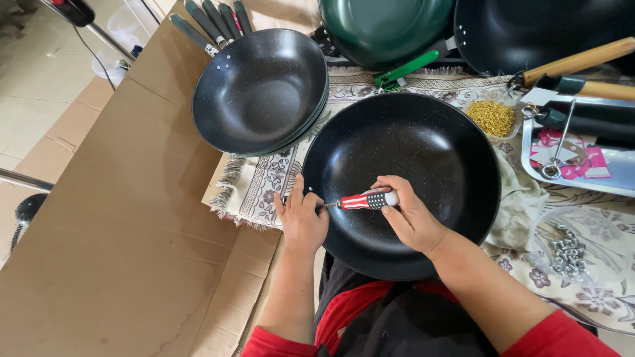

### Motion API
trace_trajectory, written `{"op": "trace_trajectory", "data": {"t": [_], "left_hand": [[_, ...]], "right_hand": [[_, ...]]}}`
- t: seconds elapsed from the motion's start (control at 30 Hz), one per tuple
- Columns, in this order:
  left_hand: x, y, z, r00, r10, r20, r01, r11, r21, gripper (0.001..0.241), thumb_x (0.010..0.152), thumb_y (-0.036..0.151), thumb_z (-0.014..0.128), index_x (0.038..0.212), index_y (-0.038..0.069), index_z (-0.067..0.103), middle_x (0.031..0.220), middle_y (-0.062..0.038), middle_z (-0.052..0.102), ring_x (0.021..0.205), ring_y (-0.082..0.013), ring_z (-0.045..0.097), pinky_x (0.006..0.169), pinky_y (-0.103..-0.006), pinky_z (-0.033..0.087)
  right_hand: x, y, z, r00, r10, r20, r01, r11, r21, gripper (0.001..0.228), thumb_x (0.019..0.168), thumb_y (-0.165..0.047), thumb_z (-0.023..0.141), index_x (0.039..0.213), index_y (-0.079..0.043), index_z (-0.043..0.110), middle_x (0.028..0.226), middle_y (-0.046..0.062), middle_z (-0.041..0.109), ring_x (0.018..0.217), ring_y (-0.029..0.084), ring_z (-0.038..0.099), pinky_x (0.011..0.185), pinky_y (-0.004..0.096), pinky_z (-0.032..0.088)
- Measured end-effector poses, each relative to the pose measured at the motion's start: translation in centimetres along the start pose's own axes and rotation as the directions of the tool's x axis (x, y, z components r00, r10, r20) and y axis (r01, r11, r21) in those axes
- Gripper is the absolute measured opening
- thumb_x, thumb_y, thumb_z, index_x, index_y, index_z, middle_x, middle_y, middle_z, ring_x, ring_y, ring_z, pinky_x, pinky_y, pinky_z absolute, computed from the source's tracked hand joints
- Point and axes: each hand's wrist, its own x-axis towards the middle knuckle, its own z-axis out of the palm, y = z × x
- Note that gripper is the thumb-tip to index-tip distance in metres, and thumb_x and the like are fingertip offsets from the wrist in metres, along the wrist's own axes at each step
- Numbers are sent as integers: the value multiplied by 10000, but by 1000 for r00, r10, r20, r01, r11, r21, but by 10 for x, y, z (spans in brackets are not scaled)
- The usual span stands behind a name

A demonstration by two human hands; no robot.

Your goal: Assembling a handle onto a pan using a screwdriver and screws.

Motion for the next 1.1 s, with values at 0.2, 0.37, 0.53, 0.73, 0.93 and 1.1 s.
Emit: {"op": "trace_trajectory", "data": {"t": [0.2,0.37,0.53,0.73,0.93,1.1], "left_hand": [[2,2,-2,998,-31,52,30,1000,8,196,700,187,766,837,224,631,1574,-90,490,1314,-256,565,1186,-637,177],[4,5,-5,995,-54,80,54,999,2,200,708,178,765,858,232,644,1574,-84,489,1327,-257,558,1189,-639,165],[3,2,-2,997,-39,68,39,999,-3,240,703,175,768,893,237,635,1578,-83,479,1341,-257,545,1191,-635,160],[3,1,1,1000,-13,1,13,1000,14,239,659,159,778,855,240,669,1533,-81,535,1278,-258,595,1175,-637,209],[5,-2,5,999,18,-38,-17,1000,21,195,636,189,782,773,245,656,1509,-61,556,1261,-239,600,1164,-629,229],[6,0,0,1000,-22,9,21,999,43,145,665,207,760,770,237,664,1523,-51,554,1246,-231,616,1183,-616,242]], "right_hand": [[10,-20,-5,998,47,-35,-46,999,29,346,984,-90,513,1314,9,546,1144,174,659,901,242,722,792,371,632],[7,-15,-8,991,126,-53,-128,991,-35,349,994,-134,544,1313,6,570,996,151,681,815,222,760,698,355,648],[4,-3,-10,981,172,-90,-181,978,-104,347,990,-179,600,1292,-8,588,888,178,684,745,249,764,640,375,640],[10,-2,-18,952,276,-135,-305,907,-291,294,985,-311,658,1126,-54,661,673,164,658,580,279,673,504,374,534],[12,-15,-14,903,408,-135,-429,852,-299,386,998,-328,606,1290,-84,545,869,274,704,756,426,735,623,506,598],[5,4,-9,983,179,-39,-182,977,-108,586,880,-80,611,1446,-86,463,1178,201,631,983,355,672,818,449,585]]}}
